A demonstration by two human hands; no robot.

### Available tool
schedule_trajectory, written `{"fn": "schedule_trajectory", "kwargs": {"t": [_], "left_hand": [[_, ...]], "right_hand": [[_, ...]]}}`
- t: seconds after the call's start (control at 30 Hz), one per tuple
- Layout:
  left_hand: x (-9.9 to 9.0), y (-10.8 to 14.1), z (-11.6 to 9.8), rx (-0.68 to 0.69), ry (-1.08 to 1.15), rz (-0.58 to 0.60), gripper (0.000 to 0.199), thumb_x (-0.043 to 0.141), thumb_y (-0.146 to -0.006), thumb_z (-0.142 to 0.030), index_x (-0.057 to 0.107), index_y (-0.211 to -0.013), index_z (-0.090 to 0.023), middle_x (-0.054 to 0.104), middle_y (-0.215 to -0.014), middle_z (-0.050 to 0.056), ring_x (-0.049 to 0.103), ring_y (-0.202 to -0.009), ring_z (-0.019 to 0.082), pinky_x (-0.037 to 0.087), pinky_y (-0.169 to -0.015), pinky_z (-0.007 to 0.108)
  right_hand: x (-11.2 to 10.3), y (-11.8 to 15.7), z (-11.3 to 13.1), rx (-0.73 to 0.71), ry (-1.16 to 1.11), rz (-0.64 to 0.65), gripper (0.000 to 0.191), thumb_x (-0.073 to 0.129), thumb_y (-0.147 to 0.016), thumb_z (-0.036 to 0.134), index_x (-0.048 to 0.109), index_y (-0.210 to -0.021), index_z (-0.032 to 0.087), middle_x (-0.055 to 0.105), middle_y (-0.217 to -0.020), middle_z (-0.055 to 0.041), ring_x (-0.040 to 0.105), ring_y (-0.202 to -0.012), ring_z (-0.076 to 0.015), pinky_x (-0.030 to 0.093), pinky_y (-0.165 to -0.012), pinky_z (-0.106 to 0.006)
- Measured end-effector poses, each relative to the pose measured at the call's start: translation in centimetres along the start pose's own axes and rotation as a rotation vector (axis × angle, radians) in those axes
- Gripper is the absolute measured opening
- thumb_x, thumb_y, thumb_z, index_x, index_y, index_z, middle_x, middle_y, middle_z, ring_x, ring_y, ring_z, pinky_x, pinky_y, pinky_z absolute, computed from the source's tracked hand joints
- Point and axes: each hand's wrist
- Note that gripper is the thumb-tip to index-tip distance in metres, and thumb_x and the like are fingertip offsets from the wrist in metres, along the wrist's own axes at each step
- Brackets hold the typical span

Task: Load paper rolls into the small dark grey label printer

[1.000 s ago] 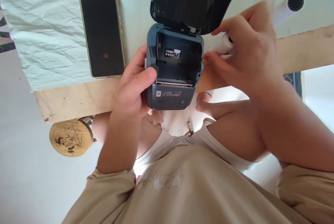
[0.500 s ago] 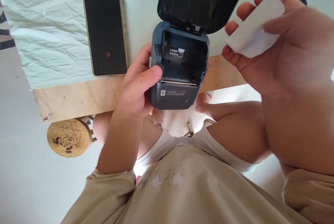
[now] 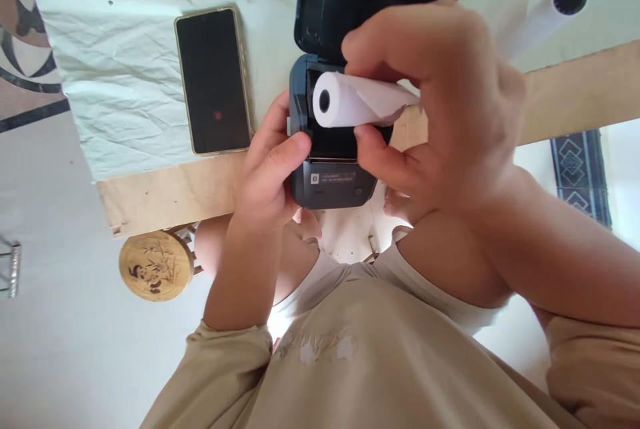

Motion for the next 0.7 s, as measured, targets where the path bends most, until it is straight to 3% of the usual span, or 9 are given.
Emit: {"fn": "schedule_trajectory", "kwargs": {"t": [0.13,0.3,0.53,0.7], "left_hand": [[0.0,0.2,0.1,-0.04,-0.001,-0.03,0.03,0.054,-0.086,-0.036,0.06,-0.11,-0.02,0.07,-0.096,0.005,0.07,-0.099,0.022,0.057,-0.081,0.035],[0.2,0.2,-0.3,-0.055,-0.037,-0.028,0.024,0.057,-0.085,-0.033,0.062,-0.104,-0.019,0.068,-0.087,0.003,0.067,-0.105,0.021,0.057,-0.08,0.03],[0.3,0.1,-0.3,-0.025,-0.026,-0.042,0.024,0.062,-0.083,-0.041,0.065,-0.093,-0.019,0.063,-0.076,0.001,0.064,-0.077,0.014,0.05,-0.066,0.026],[0.0,0.3,-0.8,-0.054,-0.124,-0.011,0.037,0.08,-0.068,-0.04,0.064,-0.096,-0.02,0.062,-0.082,0.0,0.056,-0.076,0.012,0.045,-0.07,0.025]], "right_hand": [[-0.1,-0.2,0.4,-0.065,0.167,-0.047,0.032,0.05,-0.078,0.014,0.058,-0.107,0.025,0.067,-0.105,0.0028,0.065,-0.09,-0.0127,0.05,-0.074,-0.027],[0.3,0.0,-0.3,-0.087,0.058,-0.033,0.013,0.05,-0.081,0.013,0.058,-0.081,0.023,0.07,-0.104,0.0067,0.067,-0.096,-0.0103,0.051,-0.081,-0.026],[-0.5,0.9,0.6,-0.225,0.011,-0.207,0.011,0.052,-0.079,0.021,0.06,-0.074,0.025,0.066,-0.082,0.0039,0.057,-0.075,-0.0102,0.044,-0.068,-0.028],[0.3,2.1,0.9,-0.417,0.005,-0.142,0.007,0.054,-0.082,0.023,0.057,-0.075,0.024,0.067,-0.08,0.0093,0.062,-0.079,-0.0067,0.04,-0.068,-0.029]]}}
Point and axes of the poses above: each hand's wrist, its own y-axis away from the middle knuckle, its own x-axis out of the palm, z = x × y
